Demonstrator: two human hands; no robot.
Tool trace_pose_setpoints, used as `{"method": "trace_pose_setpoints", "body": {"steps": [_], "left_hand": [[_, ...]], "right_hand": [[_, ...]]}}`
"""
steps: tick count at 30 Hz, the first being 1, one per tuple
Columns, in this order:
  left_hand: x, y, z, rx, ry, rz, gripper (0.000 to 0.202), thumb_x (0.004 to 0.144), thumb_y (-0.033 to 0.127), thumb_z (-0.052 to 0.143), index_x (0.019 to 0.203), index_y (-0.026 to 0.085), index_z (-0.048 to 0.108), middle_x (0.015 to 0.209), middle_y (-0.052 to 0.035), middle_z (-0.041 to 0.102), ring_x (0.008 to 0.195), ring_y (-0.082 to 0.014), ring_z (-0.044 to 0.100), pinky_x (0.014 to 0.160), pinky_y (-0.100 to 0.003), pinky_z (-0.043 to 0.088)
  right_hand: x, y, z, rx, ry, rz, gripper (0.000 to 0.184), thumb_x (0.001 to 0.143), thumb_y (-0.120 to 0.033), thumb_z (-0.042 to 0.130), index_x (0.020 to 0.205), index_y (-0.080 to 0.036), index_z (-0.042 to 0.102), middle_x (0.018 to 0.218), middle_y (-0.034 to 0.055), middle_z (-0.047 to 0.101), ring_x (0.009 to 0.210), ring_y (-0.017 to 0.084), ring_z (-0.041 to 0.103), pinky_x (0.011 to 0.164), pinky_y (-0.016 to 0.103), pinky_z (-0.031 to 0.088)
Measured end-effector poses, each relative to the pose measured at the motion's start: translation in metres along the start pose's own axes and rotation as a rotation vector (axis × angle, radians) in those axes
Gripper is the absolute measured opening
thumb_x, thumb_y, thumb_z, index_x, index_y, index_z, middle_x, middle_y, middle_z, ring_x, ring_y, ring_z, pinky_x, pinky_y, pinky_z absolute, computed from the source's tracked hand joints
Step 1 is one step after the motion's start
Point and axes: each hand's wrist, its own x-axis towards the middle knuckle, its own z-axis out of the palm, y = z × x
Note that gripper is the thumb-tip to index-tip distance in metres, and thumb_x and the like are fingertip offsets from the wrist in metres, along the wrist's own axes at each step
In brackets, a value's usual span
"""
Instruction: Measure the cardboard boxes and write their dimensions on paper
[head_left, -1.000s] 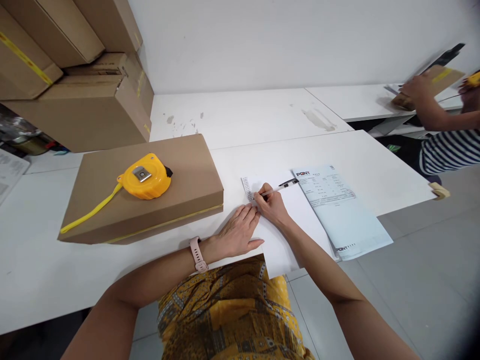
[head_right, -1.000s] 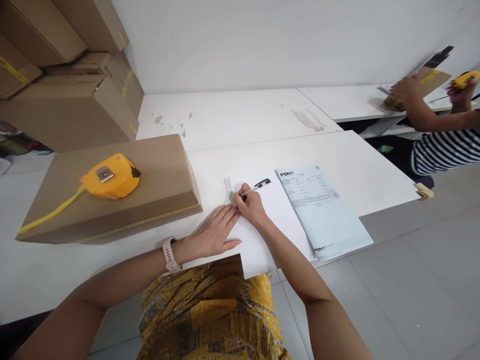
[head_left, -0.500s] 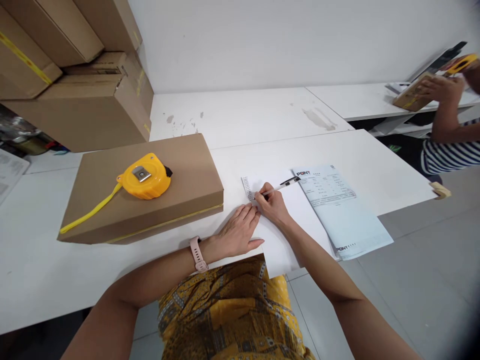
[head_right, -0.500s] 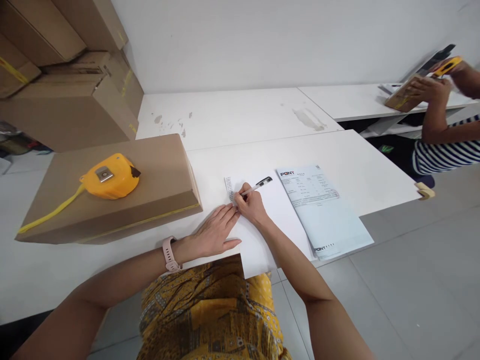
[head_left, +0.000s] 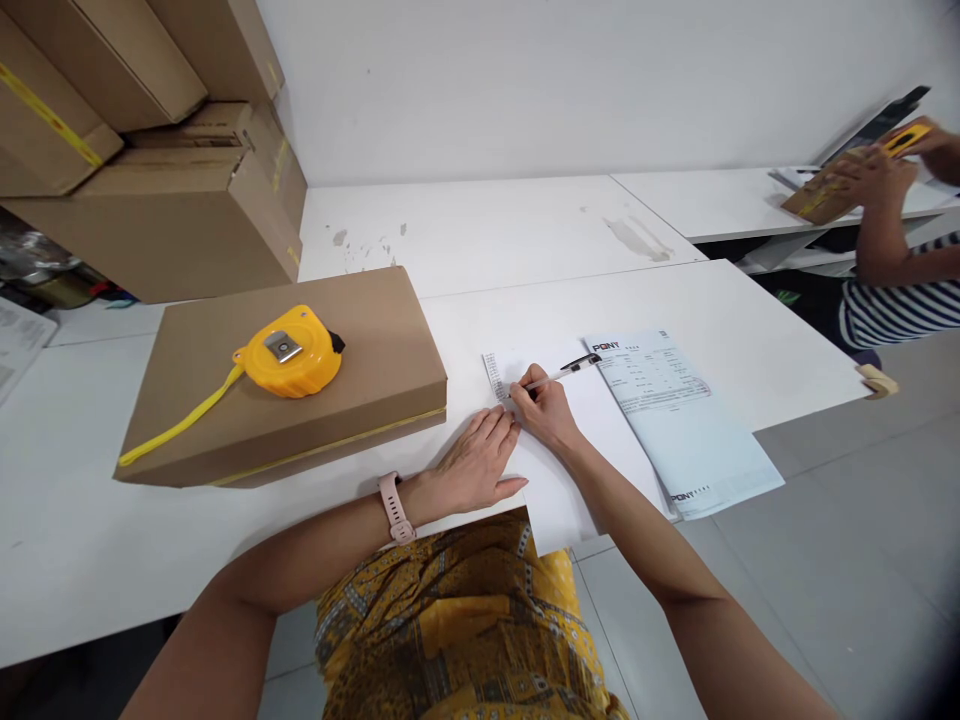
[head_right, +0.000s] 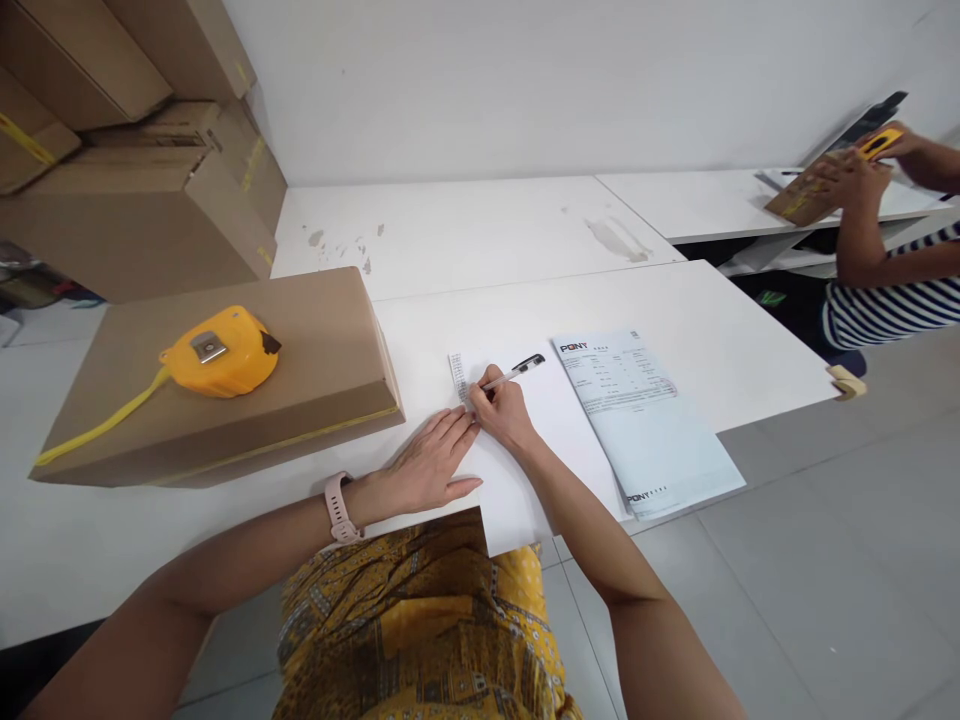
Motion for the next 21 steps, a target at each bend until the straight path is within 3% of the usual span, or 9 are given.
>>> {"method": "trace_pose_setpoints", "body": {"steps": [21], "left_hand": [[0.0004,-0.0004,0.0010,-0.026,0.011,0.003,0.077,0.097,0.060,0.046,0.144,0.000,0.041,0.149,-0.0270,0.048,0.142,-0.0384,0.040,0.121,-0.050,0.022]], "right_hand": [[0.0001,-0.0013,-0.0010,-0.021,-0.015,0.013,0.017,0.082,-0.029,0.053,0.072,-0.025,0.040,0.052,-0.0082,0.038,0.050,0.011,0.037,0.052,0.027,0.028]]}}
